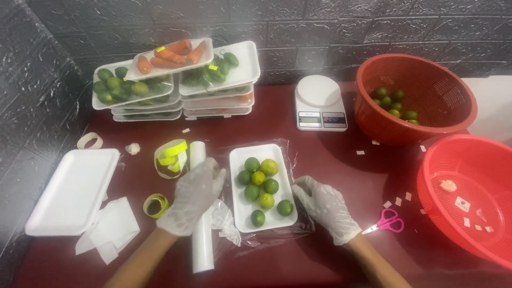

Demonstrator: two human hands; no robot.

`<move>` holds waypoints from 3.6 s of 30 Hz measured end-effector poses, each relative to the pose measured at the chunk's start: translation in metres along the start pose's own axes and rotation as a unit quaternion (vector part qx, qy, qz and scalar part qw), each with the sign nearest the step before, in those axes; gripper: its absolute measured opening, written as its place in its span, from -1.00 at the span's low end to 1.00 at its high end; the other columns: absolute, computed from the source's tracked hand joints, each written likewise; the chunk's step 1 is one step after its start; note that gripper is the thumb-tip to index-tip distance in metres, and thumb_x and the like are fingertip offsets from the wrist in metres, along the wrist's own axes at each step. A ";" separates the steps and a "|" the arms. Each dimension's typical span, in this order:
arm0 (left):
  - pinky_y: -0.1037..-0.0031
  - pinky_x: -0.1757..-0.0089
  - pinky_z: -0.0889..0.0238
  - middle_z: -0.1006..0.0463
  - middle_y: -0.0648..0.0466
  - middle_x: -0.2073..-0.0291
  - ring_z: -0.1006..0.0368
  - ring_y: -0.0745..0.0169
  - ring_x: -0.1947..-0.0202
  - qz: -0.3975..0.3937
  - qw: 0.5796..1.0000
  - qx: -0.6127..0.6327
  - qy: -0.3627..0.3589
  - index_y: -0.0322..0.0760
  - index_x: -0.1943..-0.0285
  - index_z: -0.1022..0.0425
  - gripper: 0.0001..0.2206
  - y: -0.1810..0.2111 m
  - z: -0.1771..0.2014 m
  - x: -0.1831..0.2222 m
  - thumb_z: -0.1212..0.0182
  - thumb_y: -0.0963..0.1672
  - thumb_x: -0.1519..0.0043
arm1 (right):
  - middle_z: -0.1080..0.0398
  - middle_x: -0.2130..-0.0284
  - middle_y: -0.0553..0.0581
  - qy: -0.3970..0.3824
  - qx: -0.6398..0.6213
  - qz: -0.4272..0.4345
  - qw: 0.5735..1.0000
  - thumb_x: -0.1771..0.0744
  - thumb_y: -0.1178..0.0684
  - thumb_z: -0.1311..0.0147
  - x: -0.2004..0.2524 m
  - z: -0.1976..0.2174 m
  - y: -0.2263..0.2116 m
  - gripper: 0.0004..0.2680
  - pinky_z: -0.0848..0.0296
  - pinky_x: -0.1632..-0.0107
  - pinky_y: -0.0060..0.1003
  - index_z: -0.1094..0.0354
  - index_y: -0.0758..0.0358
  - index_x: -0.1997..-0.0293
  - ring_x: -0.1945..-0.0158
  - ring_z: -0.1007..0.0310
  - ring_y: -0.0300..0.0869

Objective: Wrapping a tray of limes with plastic film and labeling it with a marker.

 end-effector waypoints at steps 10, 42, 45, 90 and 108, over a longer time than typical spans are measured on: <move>0.10 -0.15 -0.33 -0.53 -0.18 -0.16 -0.51 -0.01 -0.16 0.015 0.963 -0.006 0.270 -0.42 -0.37 -0.31 0.06 -0.056 -0.042 0.030 -0.03 0.44 0.01 | -0.24 -0.29 0.26 0.067 0.085 0.350 0.931 -0.32 -0.32 -0.13 -0.007 -0.016 -0.041 -0.46 -0.20 -0.37 0.15 -0.14 0.05 -0.42 -0.39 -0.17 0.16; 0.22 0.01 -0.49 -0.55 -0.14 -0.06 -0.54 0.11 0.03 -0.058 0.846 0.528 -0.048 -0.28 -0.41 -0.26 -0.27 0.090 0.086 0.083 -0.49 -0.01 -0.07 | -0.08 -0.41 0.31 -0.040 -0.086 0.386 0.918 -0.32 -0.14 -0.06 -0.046 -0.025 -0.083 -0.45 0.07 -0.48 0.29 0.00 -0.05 -0.52 -0.50 0.15 0.36; 0.23 0.02 -0.52 -0.53 -0.08 -0.14 -0.56 0.10 -0.06 -0.031 0.871 0.482 -0.084 -0.15 -0.46 -0.20 -0.23 0.104 0.079 0.079 -0.49 0.04 -0.07 | -0.24 -0.34 0.05 0.076 -0.145 0.245 0.955 -0.37 -0.25 0.08 -0.040 0.015 -0.062 -0.60 -0.09 -0.49 -0.07 -0.19 -0.26 -0.43 -0.47 -0.11 -0.04; -0.20 -0.06 -0.29 0.04 0.08 -0.57 0.04 0.13 -0.50 -0.181 0.907 -0.207 0.318 -0.22 -0.59 0.04 -0.26 0.105 -0.043 0.051 0.22 0.19 -0.30 | -0.36 0.34 0.18 -0.099 -0.485 -0.005 0.869 -0.32 -0.29 0.03 -0.049 0.027 0.006 -0.59 -0.42 0.51 -0.24 -0.15 0.14 -0.17 0.54 -0.34 -0.11; -0.24 -0.15 -0.09 0.00 0.06 -0.55 -0.06 0.12 -0.45 -0.220 0.919 -0.190 0.267 -0.24 -0.59 0.09 -0.20 0.100 -0.033 0.024 0.29 0.26 -0.30 | -0.31 0.31 -0.03 0.081 -0.090 0.000 0.993 -0.18 -0.24 -0.14 -0.062 0.043 0.008 -0.37 -0.42 0.02 -0.14 0.00 -0.24 -0.43 0.19 -0.47 -0.11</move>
Point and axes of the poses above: each hand's wrist, its own x-axis away from the middle knuckle, its own z-axis out of the back of the hand, y = z × x, the point moved 4 cm from there along -x, towards the middle knuckle
